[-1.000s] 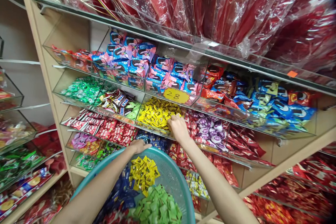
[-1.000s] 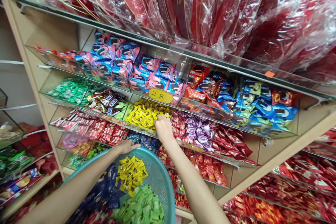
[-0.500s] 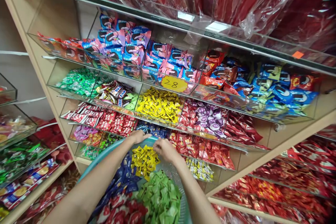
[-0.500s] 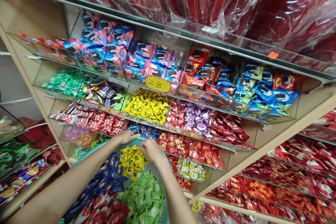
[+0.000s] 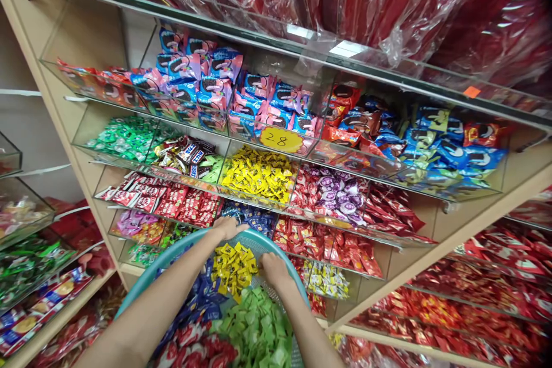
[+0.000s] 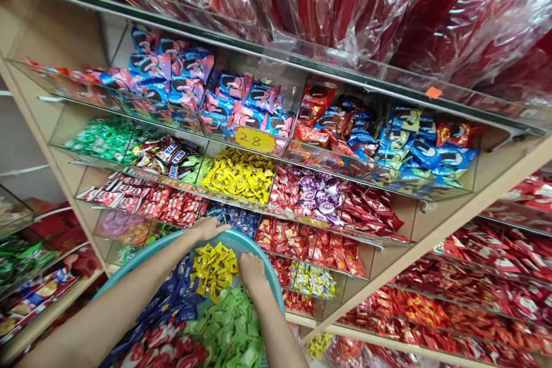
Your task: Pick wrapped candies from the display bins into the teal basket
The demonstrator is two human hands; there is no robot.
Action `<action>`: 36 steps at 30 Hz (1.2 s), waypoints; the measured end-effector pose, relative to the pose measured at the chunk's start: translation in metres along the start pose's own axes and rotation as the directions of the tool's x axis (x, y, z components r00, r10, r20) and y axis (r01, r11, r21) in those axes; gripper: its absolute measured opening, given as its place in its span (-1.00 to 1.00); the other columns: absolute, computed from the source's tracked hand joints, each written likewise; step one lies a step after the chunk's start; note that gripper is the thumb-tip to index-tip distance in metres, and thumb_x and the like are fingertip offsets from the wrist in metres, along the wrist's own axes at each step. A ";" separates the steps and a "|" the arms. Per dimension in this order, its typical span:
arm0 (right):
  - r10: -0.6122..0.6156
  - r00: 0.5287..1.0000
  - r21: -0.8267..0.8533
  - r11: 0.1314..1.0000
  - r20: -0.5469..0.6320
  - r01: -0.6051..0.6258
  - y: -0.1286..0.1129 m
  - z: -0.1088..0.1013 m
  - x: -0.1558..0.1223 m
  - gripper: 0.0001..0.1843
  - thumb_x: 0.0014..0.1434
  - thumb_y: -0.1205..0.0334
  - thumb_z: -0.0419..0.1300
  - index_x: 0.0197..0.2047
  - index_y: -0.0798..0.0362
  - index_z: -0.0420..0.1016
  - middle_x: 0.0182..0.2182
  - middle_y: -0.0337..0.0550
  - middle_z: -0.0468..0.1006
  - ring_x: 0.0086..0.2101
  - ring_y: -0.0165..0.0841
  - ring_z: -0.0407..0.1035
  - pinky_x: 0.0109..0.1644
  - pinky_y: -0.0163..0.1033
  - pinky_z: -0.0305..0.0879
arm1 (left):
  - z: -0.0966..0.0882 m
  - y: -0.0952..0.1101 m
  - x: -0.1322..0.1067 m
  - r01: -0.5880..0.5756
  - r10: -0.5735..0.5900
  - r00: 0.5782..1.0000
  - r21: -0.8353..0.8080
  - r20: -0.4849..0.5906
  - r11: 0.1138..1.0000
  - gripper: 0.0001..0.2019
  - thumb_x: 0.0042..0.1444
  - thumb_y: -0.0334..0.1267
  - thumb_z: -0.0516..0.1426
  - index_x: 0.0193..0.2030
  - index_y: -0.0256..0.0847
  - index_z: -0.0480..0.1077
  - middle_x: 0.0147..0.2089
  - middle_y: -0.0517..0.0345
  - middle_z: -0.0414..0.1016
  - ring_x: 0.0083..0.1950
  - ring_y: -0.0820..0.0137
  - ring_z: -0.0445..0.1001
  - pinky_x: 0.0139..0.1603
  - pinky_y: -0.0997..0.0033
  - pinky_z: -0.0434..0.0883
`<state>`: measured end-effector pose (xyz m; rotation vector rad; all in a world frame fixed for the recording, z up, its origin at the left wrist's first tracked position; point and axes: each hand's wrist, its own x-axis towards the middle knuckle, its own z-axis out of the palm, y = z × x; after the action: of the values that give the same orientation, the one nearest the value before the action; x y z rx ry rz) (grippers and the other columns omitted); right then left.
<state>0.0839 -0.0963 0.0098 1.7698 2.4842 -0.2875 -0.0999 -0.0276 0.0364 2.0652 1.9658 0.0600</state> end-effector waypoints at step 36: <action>-0.405 0.761 -0.621 0.784 -0.508 0.002 0.004 -0.196 0.066 -0.73 0.15 0.42 -0.11 -0.19 0.12 0.36 -0.24 0.03 0.34 -0.19 -0.23 0.12 -0.19 -0.14 -0.03 | 0.000 -0.009 0.000 0.008 -0.007 1.000 -0.103 0.010 0.995 -0.30 -0.08 0.33 -0.22 -0.27 -0.20 0.45 -0.12 -0.15 0.44 -0.03 0.06 0.35 -0.10 0.19 0.27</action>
<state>0.0746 0.0047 0.1898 1.4312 2.7038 1.1478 -0.1092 -0.0273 0.0342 1.9888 1.9228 0.1469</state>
